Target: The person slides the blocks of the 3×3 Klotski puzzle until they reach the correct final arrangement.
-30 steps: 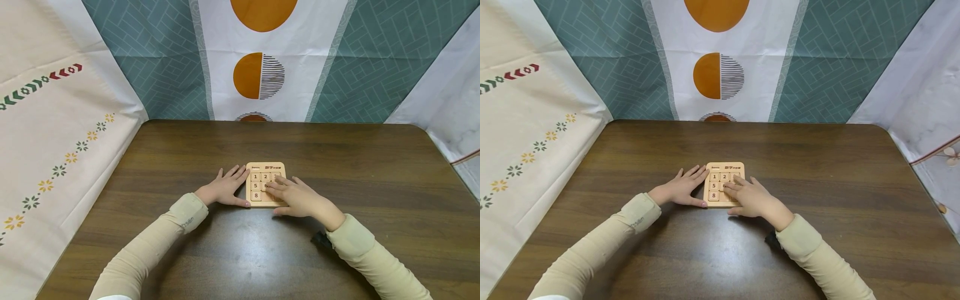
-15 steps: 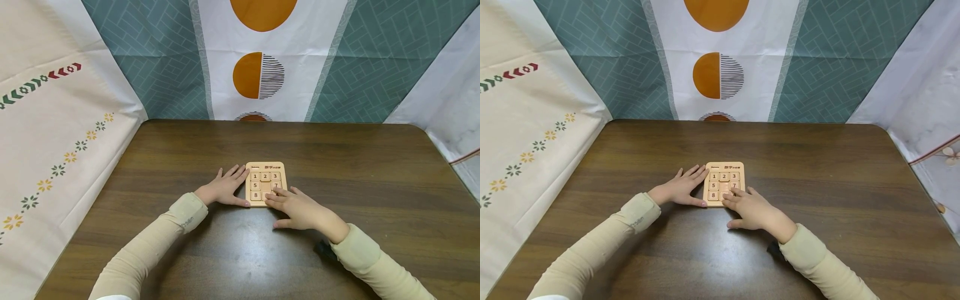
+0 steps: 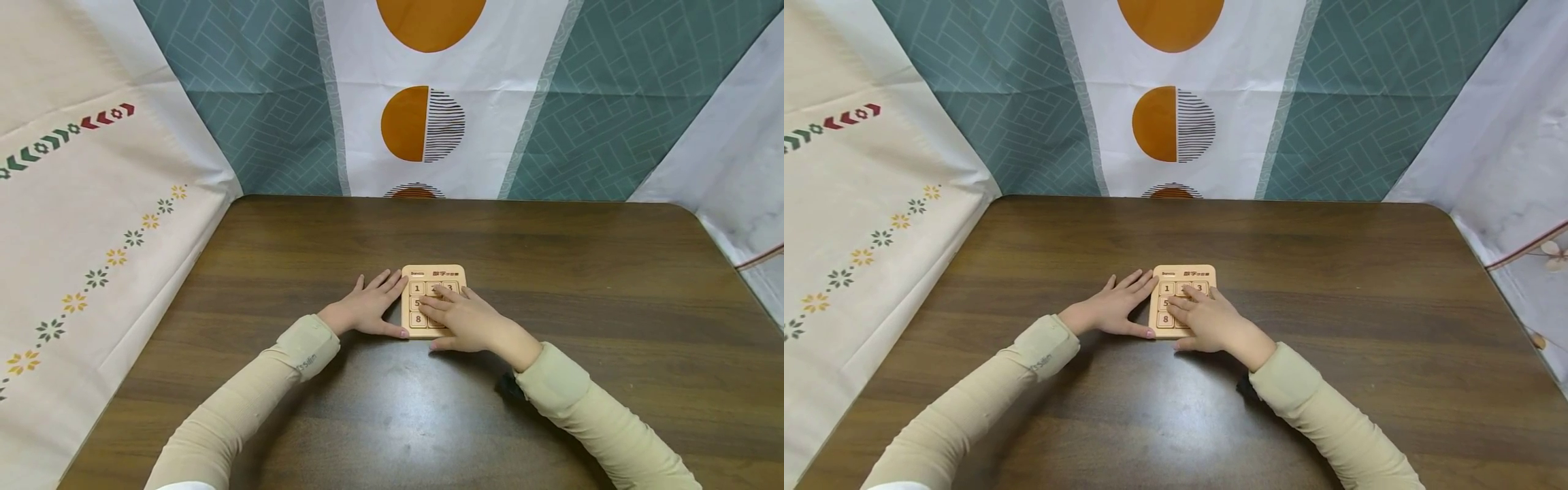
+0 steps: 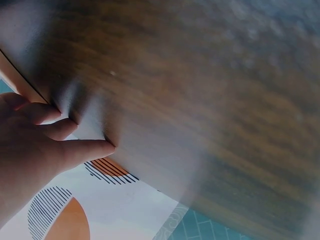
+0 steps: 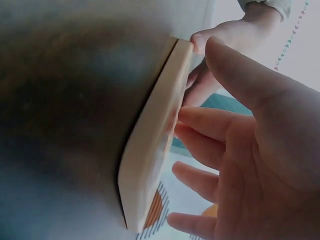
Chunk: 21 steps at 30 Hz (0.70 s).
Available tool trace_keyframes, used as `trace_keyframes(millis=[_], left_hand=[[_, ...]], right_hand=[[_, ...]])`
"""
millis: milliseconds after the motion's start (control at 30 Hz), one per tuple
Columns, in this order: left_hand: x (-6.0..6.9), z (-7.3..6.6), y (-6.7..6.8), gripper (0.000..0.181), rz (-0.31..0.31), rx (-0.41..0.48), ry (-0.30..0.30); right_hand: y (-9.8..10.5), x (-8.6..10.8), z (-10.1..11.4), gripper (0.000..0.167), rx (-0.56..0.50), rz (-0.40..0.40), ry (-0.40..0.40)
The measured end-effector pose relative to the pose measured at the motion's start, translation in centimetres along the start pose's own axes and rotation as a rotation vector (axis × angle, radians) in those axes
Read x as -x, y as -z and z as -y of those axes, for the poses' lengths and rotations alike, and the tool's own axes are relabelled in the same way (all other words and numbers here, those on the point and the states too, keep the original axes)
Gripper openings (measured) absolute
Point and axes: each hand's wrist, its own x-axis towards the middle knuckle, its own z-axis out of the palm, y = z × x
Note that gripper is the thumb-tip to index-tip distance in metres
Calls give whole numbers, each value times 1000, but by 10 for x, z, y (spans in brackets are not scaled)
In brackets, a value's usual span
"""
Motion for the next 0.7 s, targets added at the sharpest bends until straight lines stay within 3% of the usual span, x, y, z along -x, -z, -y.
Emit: trace_keyframes(millis=[500,700], left_hand=[[-2,2,-2,105,-12,-7,5],[-1,1,-2,104,-12,-3,1]], right_hand=[[3,15,-15,66,10,3,-34],[2,14,-3,69,12,4,56]])
